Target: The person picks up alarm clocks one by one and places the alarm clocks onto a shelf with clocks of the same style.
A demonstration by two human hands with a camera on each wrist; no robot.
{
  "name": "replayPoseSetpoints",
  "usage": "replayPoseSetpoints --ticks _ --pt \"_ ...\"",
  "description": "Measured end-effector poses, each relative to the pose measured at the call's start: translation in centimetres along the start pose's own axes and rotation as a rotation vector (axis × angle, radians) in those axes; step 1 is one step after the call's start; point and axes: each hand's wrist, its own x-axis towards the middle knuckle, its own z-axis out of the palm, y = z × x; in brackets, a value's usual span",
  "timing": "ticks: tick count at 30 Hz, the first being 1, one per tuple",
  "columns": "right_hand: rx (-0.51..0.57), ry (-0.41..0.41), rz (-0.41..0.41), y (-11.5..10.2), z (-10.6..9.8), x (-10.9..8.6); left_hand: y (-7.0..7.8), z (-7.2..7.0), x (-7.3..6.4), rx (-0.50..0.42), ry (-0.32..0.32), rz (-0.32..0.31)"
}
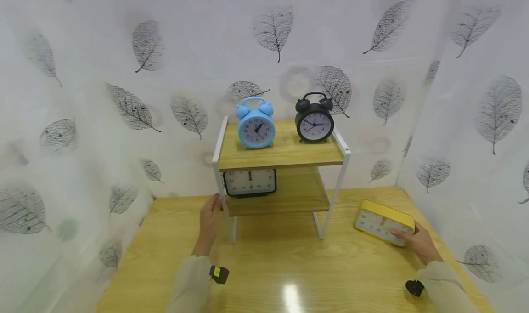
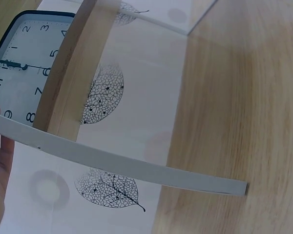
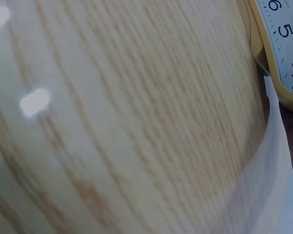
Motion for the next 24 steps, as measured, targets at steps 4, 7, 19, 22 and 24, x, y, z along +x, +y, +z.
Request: replayPoseSetpoints --ticks 4,7,19,22,24 --pt "-0.007 0.015 0.029 -0.01 -0.13 -0.14 -0.11 0.05 0.03 0.008 -0.014 -0.031" --pt "-0.018 0.024 0.059 -0.01 -0.25 -0.12 -0.08 0.11 0.02 0.017 -0.016 -0.051" --pt "0.007 -0.004 0.090 -0.14 -0.09 -0.02 -0.13 0.03 0.01 0.029 -0.016 -0.005" --pt "0.012 -0.014 0.094 -0.23 0.05 0.06 -0.14 -0.05 0.02 0.028 -0.017 -0.012" --pt "0.007 -0.014 0.097 -0.41 0.12 0.07 -0.13 -0.11 0.03 0.027 -0.014 -0.011"
